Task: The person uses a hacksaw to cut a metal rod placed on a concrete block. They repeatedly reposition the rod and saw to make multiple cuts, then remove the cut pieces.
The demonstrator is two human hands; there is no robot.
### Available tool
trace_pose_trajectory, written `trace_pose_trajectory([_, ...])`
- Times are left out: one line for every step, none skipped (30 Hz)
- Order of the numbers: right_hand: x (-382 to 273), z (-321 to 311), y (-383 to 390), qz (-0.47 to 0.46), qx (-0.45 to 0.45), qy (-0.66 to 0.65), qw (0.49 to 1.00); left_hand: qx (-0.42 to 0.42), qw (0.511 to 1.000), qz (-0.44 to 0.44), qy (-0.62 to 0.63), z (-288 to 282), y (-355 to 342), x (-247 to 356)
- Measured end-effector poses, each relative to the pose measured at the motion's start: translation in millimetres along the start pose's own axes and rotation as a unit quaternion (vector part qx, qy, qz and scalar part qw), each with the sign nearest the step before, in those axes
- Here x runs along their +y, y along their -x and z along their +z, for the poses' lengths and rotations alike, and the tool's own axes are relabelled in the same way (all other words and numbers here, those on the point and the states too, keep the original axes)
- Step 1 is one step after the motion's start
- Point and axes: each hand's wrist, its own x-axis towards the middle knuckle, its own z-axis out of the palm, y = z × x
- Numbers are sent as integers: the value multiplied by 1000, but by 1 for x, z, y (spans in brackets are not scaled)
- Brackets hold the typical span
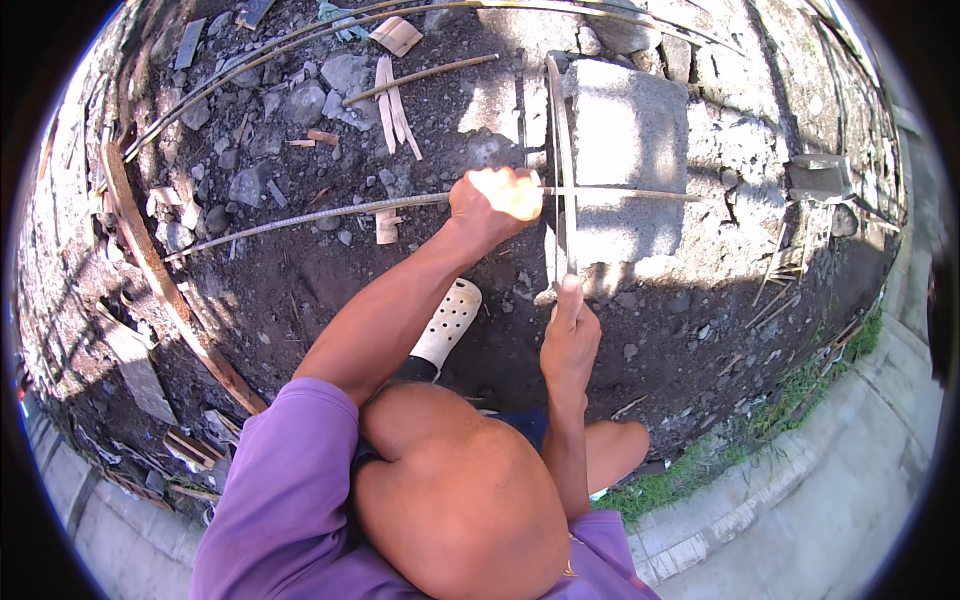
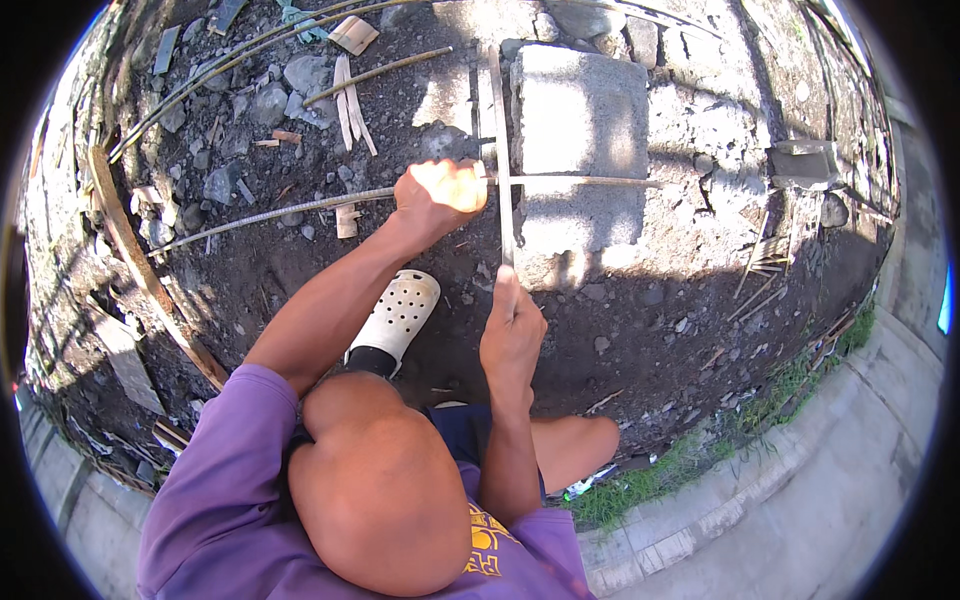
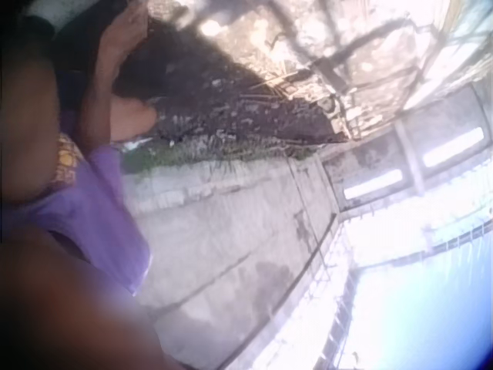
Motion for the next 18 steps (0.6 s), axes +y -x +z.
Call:
trace_pose_trajectory([7,-10,28,52,-2,-7,999,42,999,4,1,5,-1,-1])
trace_pose_trajectory([12,-19,63,43,1,-35,998,40,999,-1,3,9,1,-2])
trace_pose_trajectory([13,-33,91,90,-18,-51,994,42,999,-8,3,14,4,-2])
trace_pose_trajectory([10,-41,103,153,-35,-57,986,34,999,-11,0,17,5,-3])
trace_pose_trajectory([5,-44,102,119,-42,-71,989,32,999,-12,-6,19,7,-3])
trace_pose_trajectory([-5,-45,95,125,-39,-65,989,22,1000,-16,-14,21,7,-2])
trace_pose_trajectory([-17,-41,79,169,-29,-41,984,22,1000,-11,0,20,8,-1])
trace_pose_trajectory([-24,-31,45,92,-25,-13,995,25,1000,-12,4,19,6,-1])
trace_pose_trajectory([-31,-18,7,11,-19,13,1000,29,999,-13,5,17,4,-1])
trace_pose_trajectory([-37,-4,-20,-41,5,26,999,102,995,15,-18,13,3,-1])
trace_pose_trajectory([-38,6,-39,-170,26,4,985,106,994,13,-10,10,1,-2])
trace_pose_trajectory([-33,10,-40,-100,19,25,994,90,996,2,3,7,1,-1])
trace_pose_trajectory([-26,10,-33,-67,13,34,997,43,999,-20,20,6,0,0])
trace_pose_trajectory([-17,6,-20,-77,16,33,996,30,999,-26,23,7,0,-1])
trace_pose_trajectory([-6,-3,5,15,10,18,1000,56,998,-18,17,8,1,0])
trace_pose_trajectory([3,-14,36,20,7,-19,1000,45,999,-19,13,11,1,-2])
trace_pose_trajectory([9,-29,67,80,-14,-9,997,41,999,-21,8,13,3,-1])
trace_pose_trajectory([11,-42,87,121,-31,5,992,105,994,32,-1,16,4,-3])
